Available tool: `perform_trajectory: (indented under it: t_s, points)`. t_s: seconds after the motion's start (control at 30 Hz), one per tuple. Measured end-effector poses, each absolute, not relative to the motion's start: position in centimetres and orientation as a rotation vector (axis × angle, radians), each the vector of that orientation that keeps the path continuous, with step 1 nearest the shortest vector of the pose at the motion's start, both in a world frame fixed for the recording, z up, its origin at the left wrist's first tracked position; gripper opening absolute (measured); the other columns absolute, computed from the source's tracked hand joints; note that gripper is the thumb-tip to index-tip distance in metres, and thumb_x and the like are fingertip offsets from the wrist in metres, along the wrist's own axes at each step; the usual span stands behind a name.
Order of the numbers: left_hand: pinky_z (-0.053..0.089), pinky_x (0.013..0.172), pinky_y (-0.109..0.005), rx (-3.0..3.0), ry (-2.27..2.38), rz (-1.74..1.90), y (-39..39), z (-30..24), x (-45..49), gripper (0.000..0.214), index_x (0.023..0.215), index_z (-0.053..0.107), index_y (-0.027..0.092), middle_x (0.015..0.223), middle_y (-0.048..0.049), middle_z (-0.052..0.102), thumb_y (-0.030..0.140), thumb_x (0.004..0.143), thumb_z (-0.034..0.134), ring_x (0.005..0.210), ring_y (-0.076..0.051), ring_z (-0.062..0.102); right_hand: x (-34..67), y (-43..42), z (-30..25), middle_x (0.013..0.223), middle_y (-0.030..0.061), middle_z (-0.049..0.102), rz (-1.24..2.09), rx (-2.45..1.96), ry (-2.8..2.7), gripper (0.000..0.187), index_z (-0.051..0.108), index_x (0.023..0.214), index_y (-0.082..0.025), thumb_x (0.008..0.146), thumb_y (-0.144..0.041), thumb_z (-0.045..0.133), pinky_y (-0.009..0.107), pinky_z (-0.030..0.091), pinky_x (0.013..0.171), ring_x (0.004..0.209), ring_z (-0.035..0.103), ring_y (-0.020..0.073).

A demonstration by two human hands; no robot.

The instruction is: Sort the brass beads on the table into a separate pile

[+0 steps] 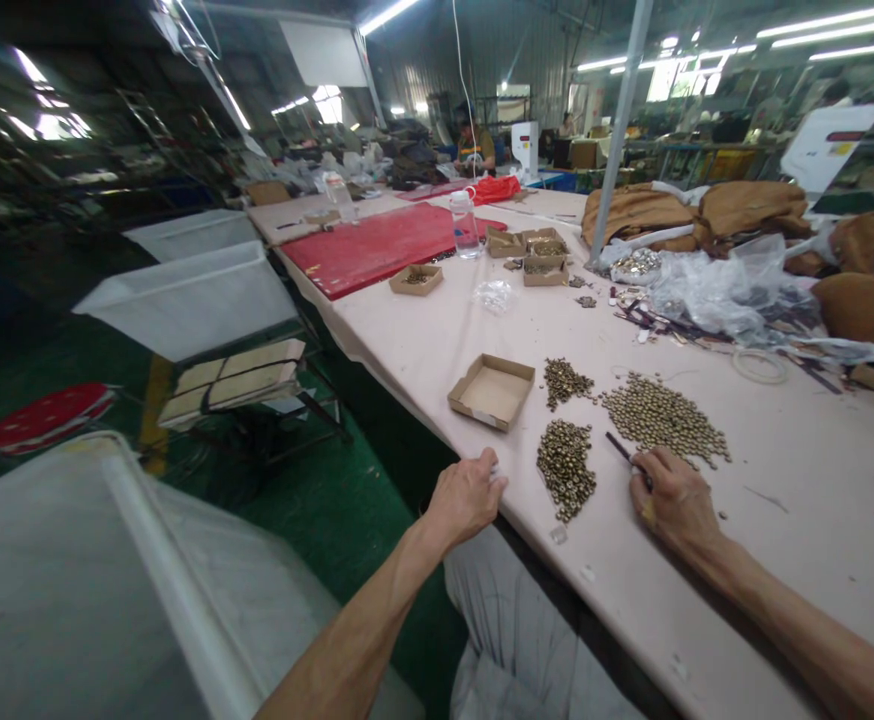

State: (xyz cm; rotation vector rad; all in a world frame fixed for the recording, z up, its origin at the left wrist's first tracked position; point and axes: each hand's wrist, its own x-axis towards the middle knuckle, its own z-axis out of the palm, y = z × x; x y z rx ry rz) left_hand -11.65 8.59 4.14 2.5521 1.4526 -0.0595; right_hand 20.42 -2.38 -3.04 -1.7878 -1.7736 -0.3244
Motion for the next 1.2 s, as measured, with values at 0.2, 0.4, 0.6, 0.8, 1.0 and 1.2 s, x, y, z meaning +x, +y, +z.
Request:
perform_trajectory:
  t_s: [0.2, 0.4, 0.6, 0.8, 1.0, 1.2]
  points:
    - [0.049, 0.084, -0.037, 2.561, 1.433, -0.034, 8.5, 4.2, -11.8, 0.027, 0.110, 0.052, 0.023, 0.098, -0.0110, 0.073, 0.046, 0.098, 0.042, 0.097, -0.029, 0.071, 19.2, -2.9, -1.7, 0.085, 0.0049, 0.058, -0.198, -1.715, -1.809, 0.015, 0.065, 0.095, -0.019, 0.084, -0.018, 0.055, 0.029, 0.043, 0.069, 0.074, 0.054, 0.0174]
    - [0.049, 0.086, -0.037, 2.559, 1.429, -0.049, 8.4, 4.4, -11.8, 0.027, 0.112, 0.051, 0.023, 0.101, -0.0119, 0.073, 0.044, 0.099, 0.042, 0.099, -0.029, 0.071, 17.6, -2.7, -2.7, 0.082, 0.0043, 0.057, -0.171, -1.715, -1.812, 0.014, 0.065, 0.093, -0.019, 0.085, -0.018, 0.054, 0.028, 0.042, 0.068, 0.071, 0.053, 0.0162]
    - [0.050, 0.084, -0.037, 2.579, 1.430, -0.062, 8.4, 4.4, -11.9, 0.028, 0.112, 0.051, 0.022, 0.098, -0.0106, 0.073, 0.044, 0.099, 0.042, 0.095, -0.029, 0.072, 18.0, -1.3, -3.1, 0.088, 0.0059, 0.058, -0.195, -1.784, -1.807, 0.015, 0.065, 0.096, -0.018, 0.087, -0.019, 0.053, 0.029, 0.042, 0.074, 0.079, 0.055, 0.0176]
    - [0.050, 0.083, -0.037, 2.578, 1.436, -0.072, 8.5, 4.4, -11.9, 0.028, 0.113, 0.051, 0.022, 0.099, -0.0109, 0.073, 0.044, 0.099, 0.042, 0.097, -0.029, 0.071, 17.7, -0.6, -3.1, 0.088, 0.0064, 0.058, -0.224, -1.805, -1.804, 0.017, 0.065, 0.097, -0.018, 0.087, -0.019, 0.052, 0.029, 0.041, 0.075, 0.080, 0.054, 0.0180]
    - [0.050, 0.081, -0.036, 2.580, 1.449, -0.081, 8.5, 4.4, -11.9, 0.028, 0.112, 0.051, 0.022, 0.096, -0.0100, 0.073, 0.045, 0.099, 0.041, 0.094, -0.028, 0.071, 17.8, -0.1, -3.4, 0.089, 0.0067, 0.057, -0.239, -1.844, -1.784, 0.019, 0.065, 0.100, -0.017, 0.087, -0.019, 0.052, 0.030, 0.040, 0.076, 0.080, 0.053, 0.0181]
    - [0.049, 0.080, -0.035, 2.591, 1.442, -0.064, 8.5, 4.5, -11.9, 0.026, 0.110, 0.051, 0.023, 0.093, -0.0087, 0.073, 0.044, 0.099, 0.041, 0.091, -0.028, 0.072, 18.0, 0.3, -3.9, 0.090, 0.0065, 0.056, -0.270, -1.874, -1.761, 0.018, 0.064, 0.100, -0.017, 0.086, -0.018, 0.052, 0.030, 0.039, 0.076, 0.079, 0.051, 0.0178]
